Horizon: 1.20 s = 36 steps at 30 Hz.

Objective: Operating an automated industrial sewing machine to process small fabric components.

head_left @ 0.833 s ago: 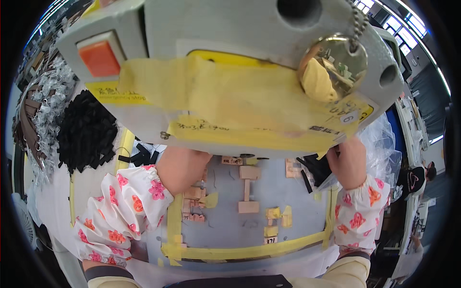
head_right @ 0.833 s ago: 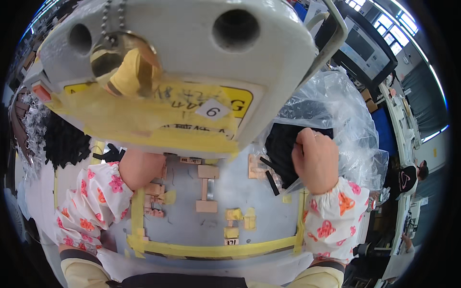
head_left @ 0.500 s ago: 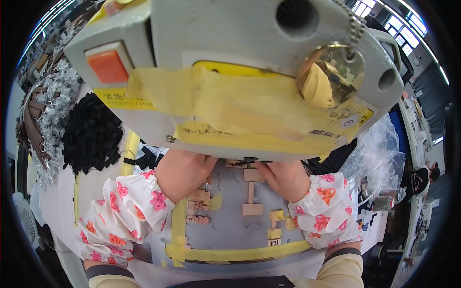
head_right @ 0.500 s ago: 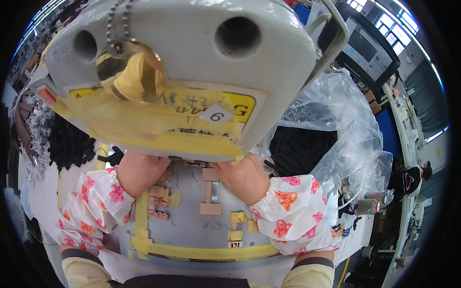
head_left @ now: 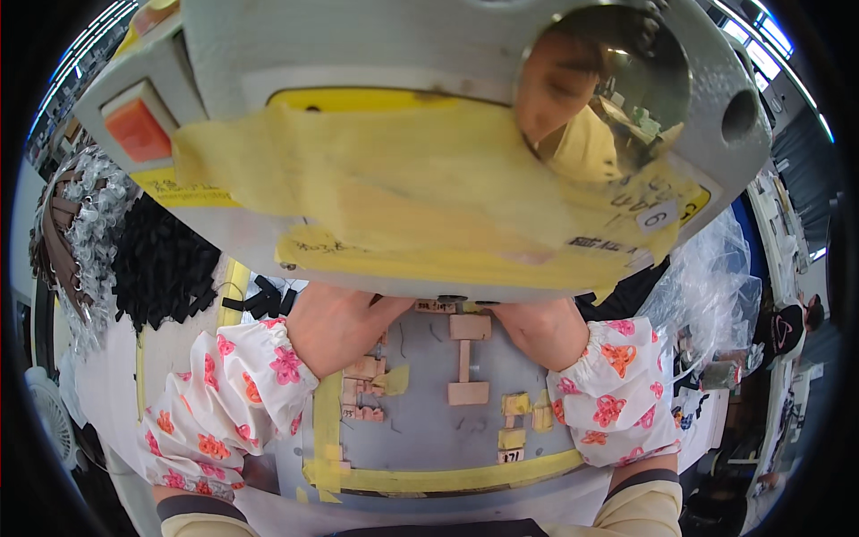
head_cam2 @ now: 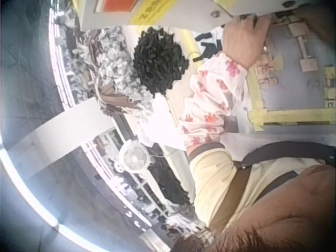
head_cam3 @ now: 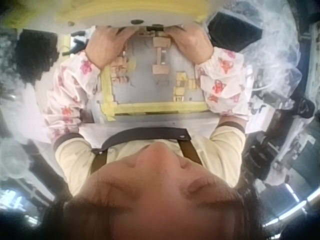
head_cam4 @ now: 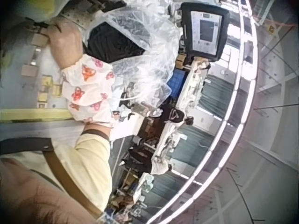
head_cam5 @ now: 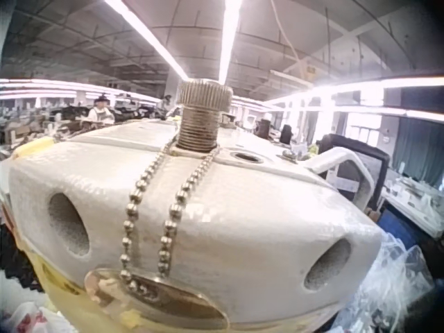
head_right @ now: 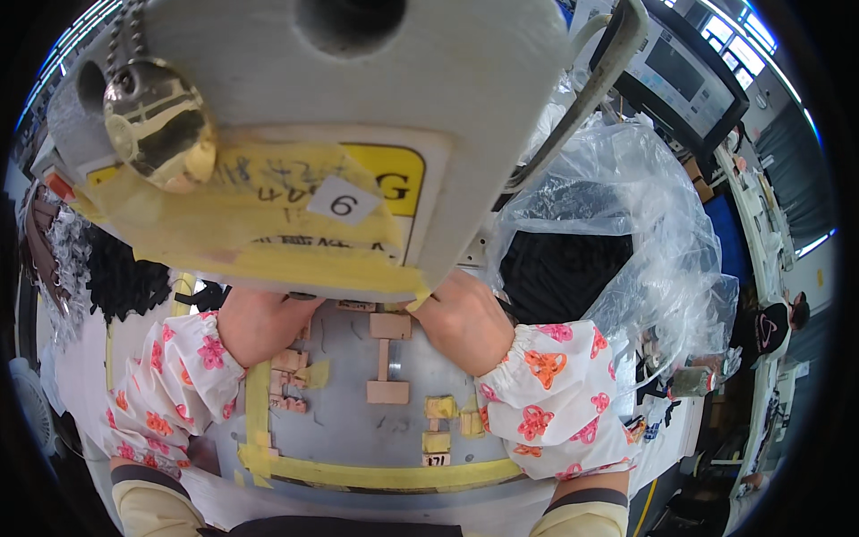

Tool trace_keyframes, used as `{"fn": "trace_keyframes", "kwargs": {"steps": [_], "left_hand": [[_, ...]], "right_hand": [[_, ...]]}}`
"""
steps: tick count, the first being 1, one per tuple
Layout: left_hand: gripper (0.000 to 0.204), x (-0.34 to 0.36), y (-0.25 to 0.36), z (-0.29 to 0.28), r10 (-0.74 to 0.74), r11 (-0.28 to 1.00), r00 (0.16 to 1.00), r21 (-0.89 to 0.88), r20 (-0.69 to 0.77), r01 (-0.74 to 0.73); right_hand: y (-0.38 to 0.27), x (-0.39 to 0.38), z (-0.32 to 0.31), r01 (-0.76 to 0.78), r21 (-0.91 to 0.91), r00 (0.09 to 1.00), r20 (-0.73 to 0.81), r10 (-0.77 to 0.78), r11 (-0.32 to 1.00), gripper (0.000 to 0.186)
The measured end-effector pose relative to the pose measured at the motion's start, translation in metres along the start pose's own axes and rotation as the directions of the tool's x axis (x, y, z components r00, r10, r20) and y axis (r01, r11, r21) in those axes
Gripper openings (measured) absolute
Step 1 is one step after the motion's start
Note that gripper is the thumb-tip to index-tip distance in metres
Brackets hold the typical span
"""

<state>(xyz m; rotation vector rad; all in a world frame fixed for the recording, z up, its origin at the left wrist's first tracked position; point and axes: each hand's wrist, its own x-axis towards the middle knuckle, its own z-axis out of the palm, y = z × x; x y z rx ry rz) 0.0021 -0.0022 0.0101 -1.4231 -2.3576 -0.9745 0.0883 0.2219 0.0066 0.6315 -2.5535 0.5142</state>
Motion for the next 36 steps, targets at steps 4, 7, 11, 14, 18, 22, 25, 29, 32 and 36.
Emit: {"fn": "trace_keyframes", "kwargs": {"steps": [4,7,11,14,18,22,25,29,32,36], "left_hand": [[0.021,0.000,-0.001,0.000,-0.038,0.997,0.998,-0.069,0.045,0.041],[0.022,0.003,0.003,-0.003,-0.126,0.979,0.989,-0.149,0.074,0.136],[0.024,0.005,0.007,-0.009,-0.137,0.974,0.976,-0.159,0.168,0.164],[0.025,0.006,0.005,-0.002,-0.107,0.971,0.979,-0.193,0.173,0.141],[0.025,0.010,0.008,0.000,-0.119,0.959,0.981,-0.237,0.156,0.154],[0.024,0.011,0.009,0.006,-0.181,0.935,0.972,-0.279,0.153,0.218],[0.025,0.007,0.003,0.008,0.009,0.991,0.995,-0.133,0.098,0.005],[0.030,0.003,0.000,0.007,0.115,0.993,0.993,0.003,0.017,-0.116],[0.031,-0.003,-0.005,0.005,0.115,0.993,0.993,0.031,0.015,-0.115],[0.028,-0.004,-0.006,0.003,0.142,0.989,0.990,0.036,0.021,-0.143]], "right_hand": [[0.002,0.002,0.001,0.008,0.046,1.000,-0.028,-0.007,0.999,0.016],[0.002,0.001,0.002,-0.012,0.086,1.000,-0.027,0.014,0.996,0.017],[0.000,0.000,0.002,-0.061,0.133,0.997,-0.040,0.067,0.989,0.020],[0.000,0.001,0.002,-0.063,0.130,0.997,-0.034,0.068,0.989,0.018],[-0.002,0.003,0.002,-0.065,0.149,0.997,-0.041,0.072,0.987,0.016],[-0.007,0.006,0.007,-0.103,0.118,0.993,-0.040,0.109,0.988,0.015],[-0.018,0.010,0.014,-0.202,0.053,0.979,-0.029,0.204,0.978,0.014],[-0.021,0.014,0.014,-0.199,0.072,0.972,-0.112,0.206,0.977,0.015],[-0.017,0.010,0.014,-0.156,-0.013,0.987,0.041,0.156,0.988,0.019],[-0.022,0.017,0.006,-0.236,0.038,0.967,0.111,0.231,0.971,0.017]]}}
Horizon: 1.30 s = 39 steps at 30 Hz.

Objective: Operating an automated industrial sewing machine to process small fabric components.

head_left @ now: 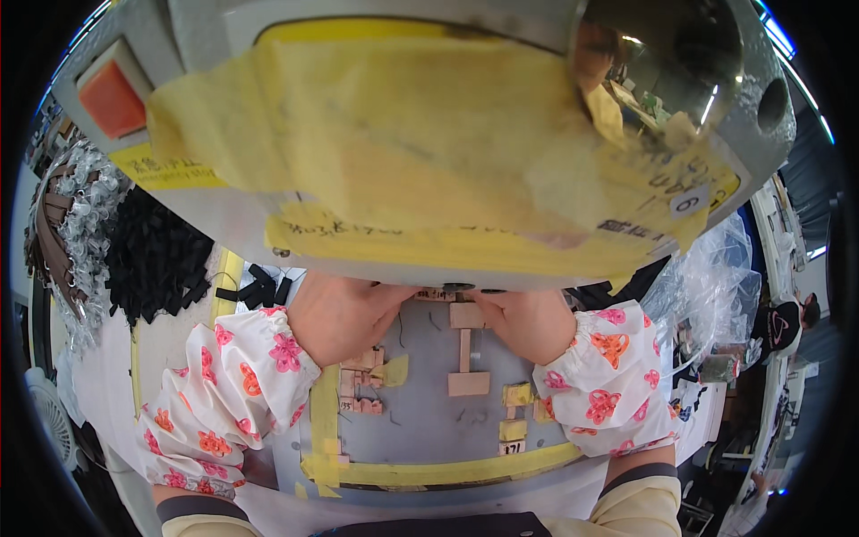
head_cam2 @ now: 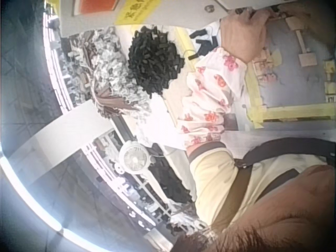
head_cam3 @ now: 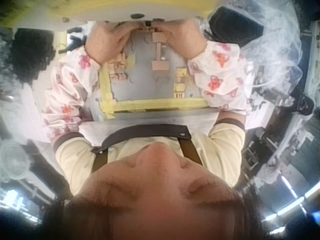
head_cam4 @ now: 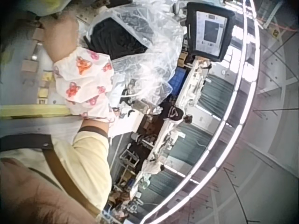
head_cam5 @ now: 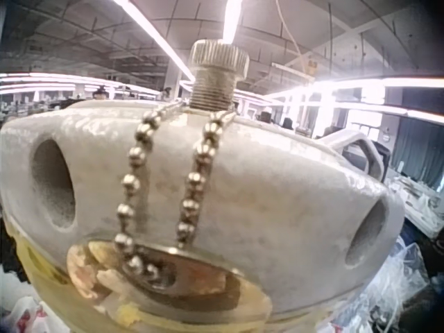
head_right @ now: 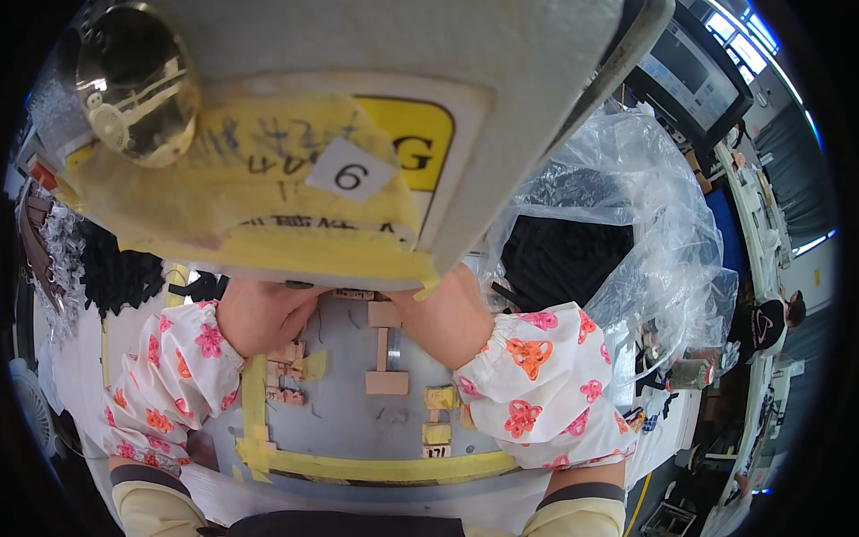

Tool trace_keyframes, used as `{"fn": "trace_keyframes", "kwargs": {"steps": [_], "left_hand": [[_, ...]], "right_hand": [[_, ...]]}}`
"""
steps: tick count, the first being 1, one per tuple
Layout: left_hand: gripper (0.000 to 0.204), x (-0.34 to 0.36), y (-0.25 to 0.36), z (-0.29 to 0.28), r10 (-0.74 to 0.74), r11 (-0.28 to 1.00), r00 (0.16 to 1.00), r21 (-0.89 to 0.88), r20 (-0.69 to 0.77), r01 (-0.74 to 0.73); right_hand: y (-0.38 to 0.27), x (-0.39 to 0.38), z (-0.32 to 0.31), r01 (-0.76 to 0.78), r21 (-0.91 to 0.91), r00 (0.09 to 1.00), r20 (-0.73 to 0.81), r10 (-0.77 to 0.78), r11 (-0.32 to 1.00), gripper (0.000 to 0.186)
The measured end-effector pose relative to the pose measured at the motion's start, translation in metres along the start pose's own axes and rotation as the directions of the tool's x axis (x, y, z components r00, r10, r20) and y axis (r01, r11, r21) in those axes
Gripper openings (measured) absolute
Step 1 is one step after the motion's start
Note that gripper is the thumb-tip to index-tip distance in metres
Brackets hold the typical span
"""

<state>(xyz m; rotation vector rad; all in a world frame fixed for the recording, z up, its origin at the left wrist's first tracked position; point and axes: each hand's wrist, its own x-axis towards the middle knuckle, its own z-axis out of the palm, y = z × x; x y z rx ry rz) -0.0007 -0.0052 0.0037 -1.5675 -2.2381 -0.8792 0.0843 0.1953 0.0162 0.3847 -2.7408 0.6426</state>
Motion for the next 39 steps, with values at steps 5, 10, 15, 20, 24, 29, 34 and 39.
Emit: {"fn": "trace_keyframes", "kwargs": {"steps": [5,10,15,20,24,29,34,39], "left_hand": [[0.027,0.004,0.002,0.000,0.017,1.000,1.000,0.001,-0.008,-0.017],[0.026,0.003,0.004,-0.001,0.015,1.000,1.000,-0.013,-0.007,-0.016],[0.023,0.008,0.006,-0.002,0.033,0.999,0.999,0.041,-0.013,-0.033],[0.021,0.013,0.006,-0.001,-0.105,0.986,0.992,-0.127,0.063,0.113],[0.020,0.014,0.008,0.000,-0.158,0.973,0.986,-0.163,0.050,0.164],[0.026,0.002,-0.002,0.001,-0.200,0.979,0.980,-0.043,0.009,0.200],[0.035,0.001,-0.010,0.000,-0.068,0.970,0.995,0.240,0.072,0.049],[0.035,0.001,-0.008,-0.001,-0.041,0.970,0.998,0.242,0.045,0.029]], "right_hand": [[0.004,0.000,0.003,0.076,-0.019,0.996,-0.046,-0.077,0.997,0.016],[0.004,0.000,0.007,0.076,-0.016,0.996,-0.036,-0.076,0.997,0.017],[0.003,0.001,0.007,0.105,0.019,0.994,-0.038,-0.104,0.994,0.018],[0.002,0.004,0.009,0.070,0.093,0.990,-0.132,-0.058,0.993,0.021],[0.001,0.004,0.004,0.112,-0.028,0.990,-0.080,-0.114,0.993,0.021],[0.001,0.007,0.000,0.158,-0.098,0.977,-0.130,-0.170,0.983,0.022],[0.004,0.008,0.000,0.082,-0.047,0.988,-0.126,-0.087,0.996,0.028],[0.004,0.006,-0.001,0.059,-0.051,0.998,-0.030,-0.061,0.997,0.030]]}}
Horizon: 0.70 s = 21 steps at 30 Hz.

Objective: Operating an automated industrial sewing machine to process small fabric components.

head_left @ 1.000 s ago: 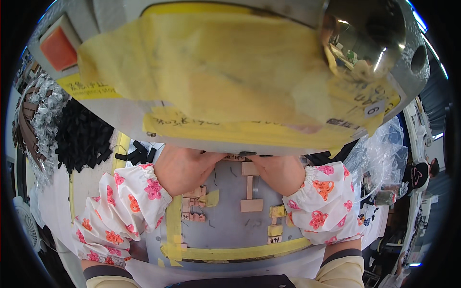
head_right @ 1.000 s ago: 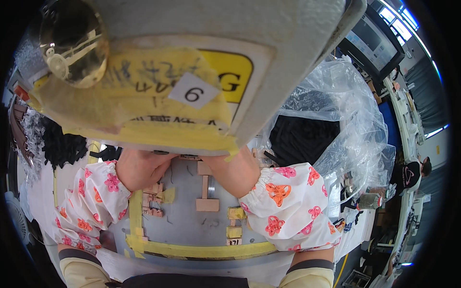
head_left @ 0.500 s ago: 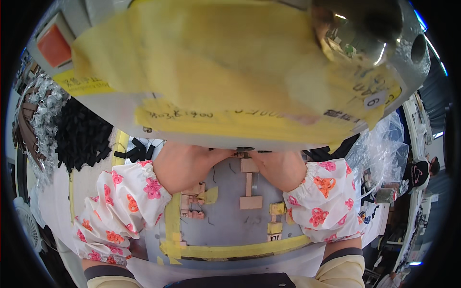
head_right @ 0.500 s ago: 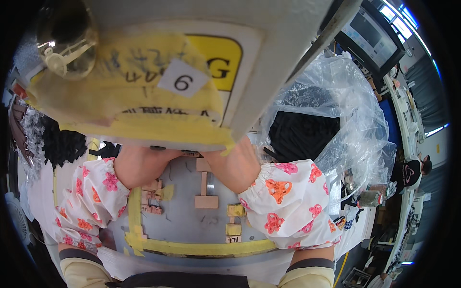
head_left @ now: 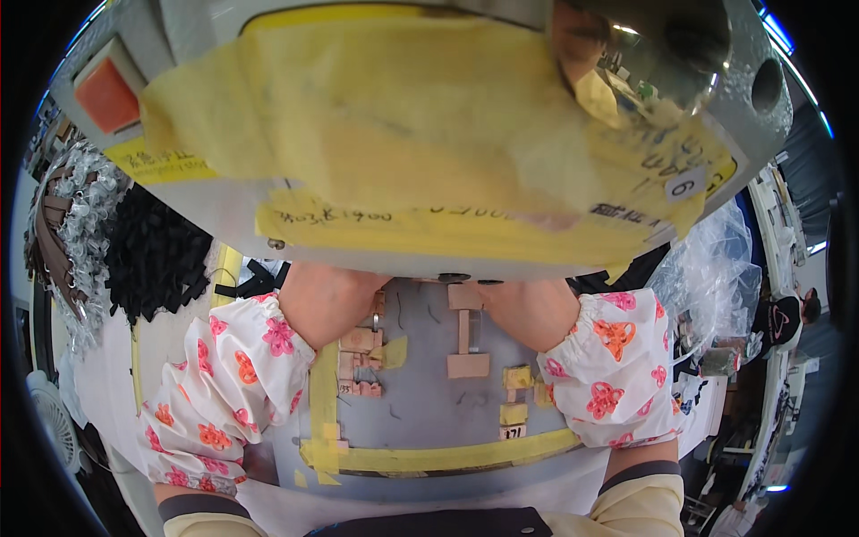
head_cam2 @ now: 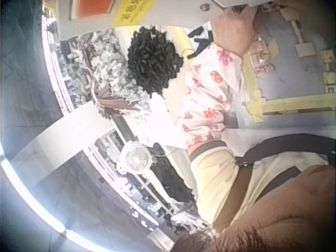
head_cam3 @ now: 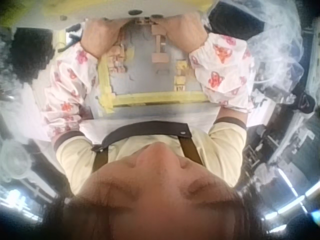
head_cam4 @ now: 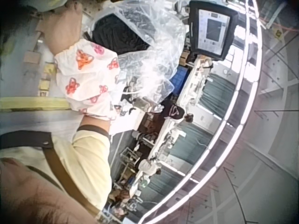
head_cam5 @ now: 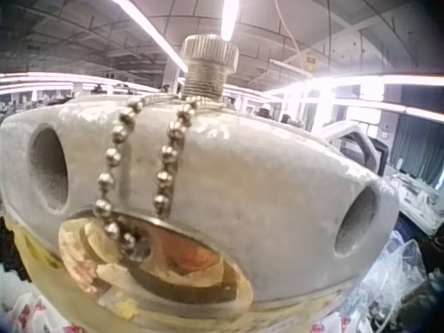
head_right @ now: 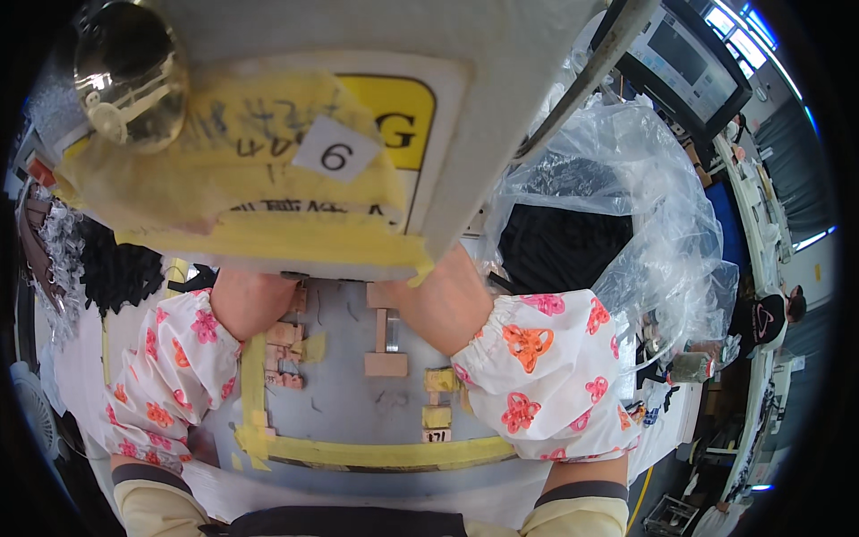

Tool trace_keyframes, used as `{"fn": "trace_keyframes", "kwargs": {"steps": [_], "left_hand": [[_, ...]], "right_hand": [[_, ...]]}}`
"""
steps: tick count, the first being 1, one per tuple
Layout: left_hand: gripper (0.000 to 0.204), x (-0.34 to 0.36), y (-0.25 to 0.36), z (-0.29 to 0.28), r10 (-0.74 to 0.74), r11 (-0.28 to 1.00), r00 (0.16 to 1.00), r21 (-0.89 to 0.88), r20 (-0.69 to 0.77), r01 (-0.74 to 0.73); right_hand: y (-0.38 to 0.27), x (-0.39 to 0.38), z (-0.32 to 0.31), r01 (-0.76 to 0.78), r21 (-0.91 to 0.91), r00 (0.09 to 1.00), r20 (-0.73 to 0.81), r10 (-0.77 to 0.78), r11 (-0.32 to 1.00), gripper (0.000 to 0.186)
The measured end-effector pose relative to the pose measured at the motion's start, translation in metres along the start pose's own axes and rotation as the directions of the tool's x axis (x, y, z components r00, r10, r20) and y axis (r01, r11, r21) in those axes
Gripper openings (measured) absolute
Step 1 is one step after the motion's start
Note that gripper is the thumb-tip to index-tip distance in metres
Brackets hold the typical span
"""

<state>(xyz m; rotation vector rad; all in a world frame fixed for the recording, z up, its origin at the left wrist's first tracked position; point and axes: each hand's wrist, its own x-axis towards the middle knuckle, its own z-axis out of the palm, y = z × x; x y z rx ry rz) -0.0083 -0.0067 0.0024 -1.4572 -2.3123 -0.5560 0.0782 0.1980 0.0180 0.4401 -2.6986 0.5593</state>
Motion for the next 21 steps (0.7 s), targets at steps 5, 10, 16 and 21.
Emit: {"fn": "trace_keyframes", "kwargs": {"steps": [5,10,16,21], "left_hand": [[0.038,0.003,0.002,-0.001,0.022,0.998,0.999,-0.051,-0.034,-0.023],[0.041,-0.001,-0.001,0.001,0.006,1.000,1.000,-0.003,-0.020,-0.006],[0.037,0.001,0.001,0.002,0.068,0.997,0.996,-0.035,-0.058,-0.070],[0.024,0.001,0.003,0.000,0.023,1.000,0.999,-0.005,-0.040,-0.023]], "right_hand": [[-0.002,0.001,0.000,0.003,0.080,0.996,-0.089,0.004,0.997,0.024],[0.003,0.002,0.002,0.102,-0.125,0.995,0.014,-0.101,0.987,0.016],[0.002,-0.002,0.002,0.095,-0.184,0.995,0.011,-0.094,0.978,0.011],[0.000,-0.002,0.001,0.095,-0.305,0.995,0.043,-0.086,0.947,0.012]]}}
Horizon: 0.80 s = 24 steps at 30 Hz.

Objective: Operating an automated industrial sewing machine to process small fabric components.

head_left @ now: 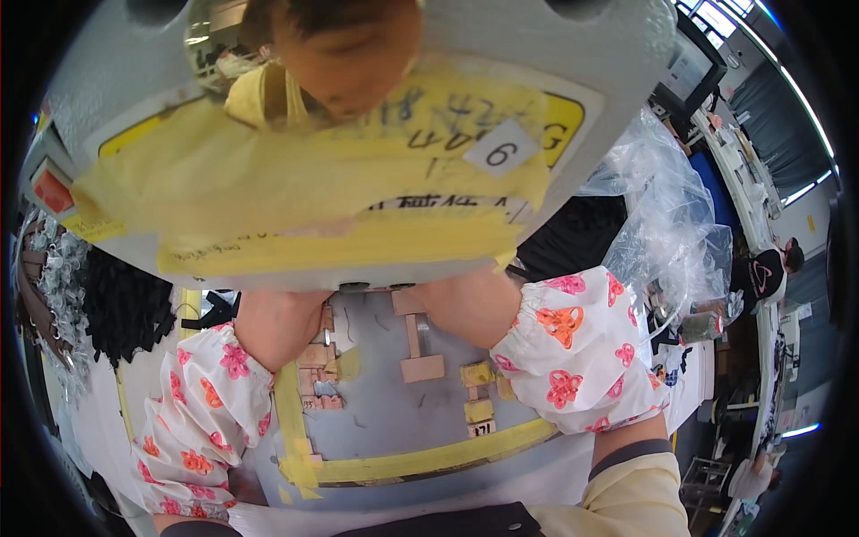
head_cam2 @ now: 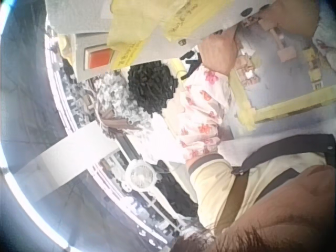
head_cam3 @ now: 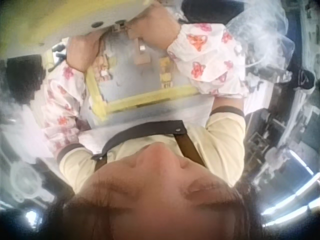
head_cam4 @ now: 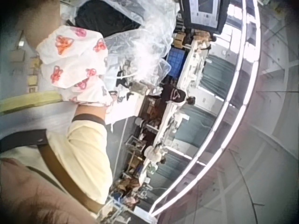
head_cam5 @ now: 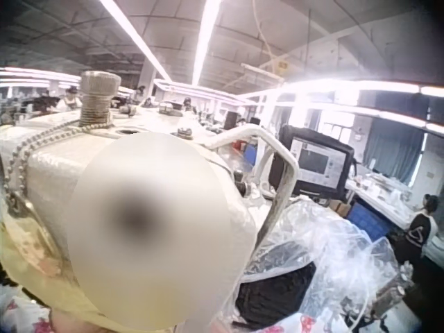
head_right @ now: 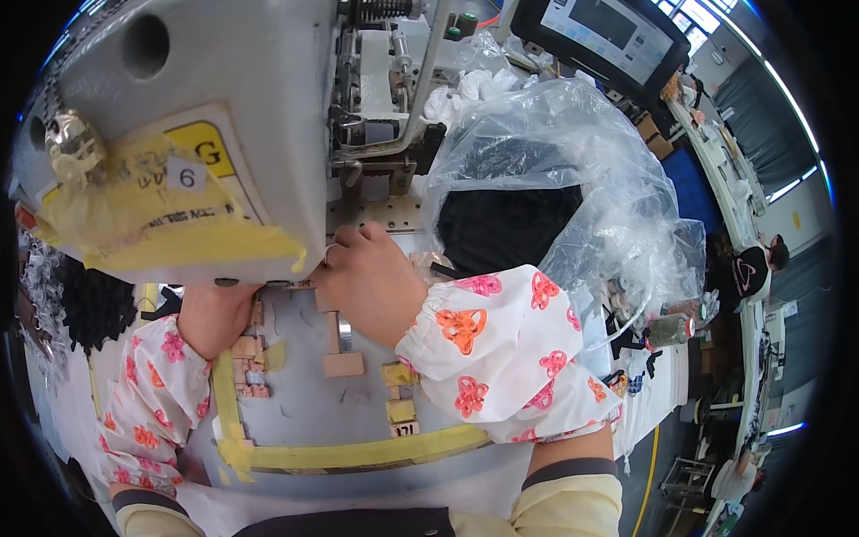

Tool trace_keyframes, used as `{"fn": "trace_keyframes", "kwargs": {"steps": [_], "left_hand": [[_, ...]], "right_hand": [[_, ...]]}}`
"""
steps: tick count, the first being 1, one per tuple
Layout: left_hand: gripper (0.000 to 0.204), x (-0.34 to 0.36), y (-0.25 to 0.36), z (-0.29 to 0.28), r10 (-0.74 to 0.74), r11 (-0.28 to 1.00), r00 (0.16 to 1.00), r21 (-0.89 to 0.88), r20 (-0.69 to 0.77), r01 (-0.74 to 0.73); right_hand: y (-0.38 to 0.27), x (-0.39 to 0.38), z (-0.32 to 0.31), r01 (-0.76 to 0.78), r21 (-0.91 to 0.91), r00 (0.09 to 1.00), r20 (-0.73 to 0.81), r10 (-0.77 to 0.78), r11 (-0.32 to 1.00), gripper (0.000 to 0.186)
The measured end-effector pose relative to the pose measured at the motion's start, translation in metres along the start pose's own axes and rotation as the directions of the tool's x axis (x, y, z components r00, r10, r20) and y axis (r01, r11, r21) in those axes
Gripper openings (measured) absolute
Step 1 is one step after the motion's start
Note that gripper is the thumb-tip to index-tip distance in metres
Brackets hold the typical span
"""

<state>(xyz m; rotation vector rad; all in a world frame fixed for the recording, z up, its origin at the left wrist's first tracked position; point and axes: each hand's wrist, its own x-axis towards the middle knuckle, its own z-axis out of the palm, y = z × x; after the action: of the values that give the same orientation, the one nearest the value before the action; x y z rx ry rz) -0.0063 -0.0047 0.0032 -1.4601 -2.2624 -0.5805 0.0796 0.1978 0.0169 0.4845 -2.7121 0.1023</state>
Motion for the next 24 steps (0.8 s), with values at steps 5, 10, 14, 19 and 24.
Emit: {"fn": "trace_keyframes", "kwargs": {"steps": [5,10,14,19,24], "left_hand": [[0.026,-0.003,0.000,0.000,-0.048,0.999,0.995,-0.006,0.086,0.049],[0.026,-0.016,-0.005,-0.004,-0.095,0.995,0.990,-0.011,0.104,0.097],[0.028,-0.036,-0.029,-0.037,-0.144,0.989,0.979,0.064,0.144,0.136],[0.030,-0.040,-0.033,-0.036,-0.263,0.965,0.949,0.046,0.174,0.258],[0.020,0.003,0.004,-0.011,-0.106,0.990,0.988,-0.086,0.108,0.116]], "right_hand": [[0.006,-0.007,-0.009,0.004,0.137,0.994,-0.112,0.011,0.991,0.013],[0.063,-0.044,-0.067,-0.220,-0.076,0.975,-0.035,0.217,0.973,0.015],[0.103,-0.075,-0.068,-0.339,-0.211,0.935,0.034,0.353,0.917,0.013],[0.113,-0.080,-0.059,-0.351,-0.257,0.907,0.147,0.395,0.900,0.015],[0.119,-0.079,-0.063,-0.446,-0.230,0.850,0.194,0.489,0.865,0.012]]}}
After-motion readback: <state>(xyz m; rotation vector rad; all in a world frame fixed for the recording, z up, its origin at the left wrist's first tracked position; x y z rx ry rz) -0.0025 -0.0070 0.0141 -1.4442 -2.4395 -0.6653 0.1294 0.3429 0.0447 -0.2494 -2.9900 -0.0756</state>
